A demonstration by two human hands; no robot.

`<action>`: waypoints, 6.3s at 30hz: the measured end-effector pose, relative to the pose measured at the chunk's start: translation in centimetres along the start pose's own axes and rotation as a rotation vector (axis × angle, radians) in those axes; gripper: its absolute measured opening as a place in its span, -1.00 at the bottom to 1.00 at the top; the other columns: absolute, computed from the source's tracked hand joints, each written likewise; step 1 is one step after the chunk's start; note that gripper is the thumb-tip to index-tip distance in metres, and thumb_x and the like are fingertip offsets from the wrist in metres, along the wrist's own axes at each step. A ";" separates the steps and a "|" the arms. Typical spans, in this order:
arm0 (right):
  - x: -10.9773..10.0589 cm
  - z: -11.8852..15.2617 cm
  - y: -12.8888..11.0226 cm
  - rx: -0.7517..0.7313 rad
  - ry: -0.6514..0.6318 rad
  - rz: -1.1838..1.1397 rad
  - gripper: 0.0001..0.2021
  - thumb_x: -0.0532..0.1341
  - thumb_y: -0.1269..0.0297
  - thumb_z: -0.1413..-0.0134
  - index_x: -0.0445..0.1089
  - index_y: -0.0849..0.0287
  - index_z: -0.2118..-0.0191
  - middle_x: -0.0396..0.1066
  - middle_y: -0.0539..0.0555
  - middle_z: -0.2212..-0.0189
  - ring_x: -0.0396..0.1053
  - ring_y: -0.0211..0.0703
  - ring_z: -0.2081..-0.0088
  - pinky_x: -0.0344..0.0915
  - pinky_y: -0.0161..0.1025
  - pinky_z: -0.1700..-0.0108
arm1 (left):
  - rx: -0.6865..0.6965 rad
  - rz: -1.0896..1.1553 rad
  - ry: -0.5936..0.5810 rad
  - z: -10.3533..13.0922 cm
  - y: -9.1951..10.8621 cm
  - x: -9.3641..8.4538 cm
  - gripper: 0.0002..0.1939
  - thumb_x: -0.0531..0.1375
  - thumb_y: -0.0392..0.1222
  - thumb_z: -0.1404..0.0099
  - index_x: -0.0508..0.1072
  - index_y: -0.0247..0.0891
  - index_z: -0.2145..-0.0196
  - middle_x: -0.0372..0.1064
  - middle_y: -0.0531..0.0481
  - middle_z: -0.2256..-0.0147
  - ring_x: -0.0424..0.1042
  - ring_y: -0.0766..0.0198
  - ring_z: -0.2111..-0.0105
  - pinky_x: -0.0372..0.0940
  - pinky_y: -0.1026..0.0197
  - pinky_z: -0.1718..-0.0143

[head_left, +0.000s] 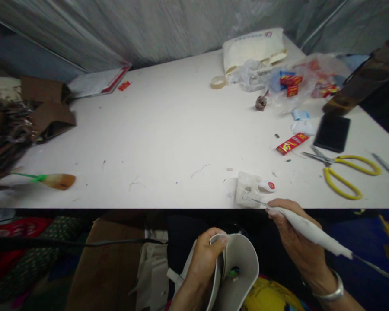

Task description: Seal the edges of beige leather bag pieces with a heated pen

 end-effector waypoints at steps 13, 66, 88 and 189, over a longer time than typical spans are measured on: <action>1.1 0.2 0.5 -0.061 -0.066 0.048 -0.90 0.30 0.19 -0.43 0.49 0.07 0.14 0.54 0.06 0.24 0.51 -0.06 0.24 0.42 -0.16 0.15 | -0.017 -0.009 -0.074 0.4 0.5 0.6 -0.59 0.48 0.05 0.03 0.51 -0.31 0.38 0.36 0.02 0.46 0.27 0.28 0.41 0.17 0.25 0.30; 6.0 5.8 -1.5 -0.329 -0.846 -0.116 -0.84 0.20 0.17 -0.52 0.48 0.08 0.11 0.51 0.07 0.24 0.37 -0.04 0.21 0.27 -0.08 0.14 | -0.090 0.255 -0.141 0.7 -0.6 1.0 -0.57 0.50 -0.03 0.09 0.42 -0.30 0.40 0.31 0.08 0.52 0.22 0.35 0.50 0.11 0.30 0.42; 0.8 7.4 -1.2 0.086 -0.170 -0.347 -0.82 0.20 0.17 -0.51 0.45 0.04 -0.09 0.63 0.06 0.24 0.56 -0.19 0.39 0.56 -0.32 0.30 | 0.292 -0.040 -0.036 5.1 4.6 -0.3 -0.73 0.41 -0.06 -0.10 0.49 -0.30 0.40 0.28 0.09 0.53 0.19 0.37 0.50 0.11 0.33 0.45; 7.5 9.0 -8.7 0.027 -0.358 -0.508 -0.84 0.39 0.20 -0.26 0.39 0.04 0.20 0.59 0.01 0.23 0.57 -0.13 0.25 0.52 -0.31 0.21 | 0.476 -0.900 -0.774 10.3 12.0 -4.2 -0.25 0.46 0.03 -0.18 0.45 -0.06 -0.30 0.43 -0.13 -0.19 0.47 0.00 -0.04 0.36 0.09 -0.02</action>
Point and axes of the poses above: each hand's wrist, its own z-axis away from the middle knuckle, its own x-axis out of the palm, y = z × x, the point moved 7 cm from there along -z, towards the middle knuckle
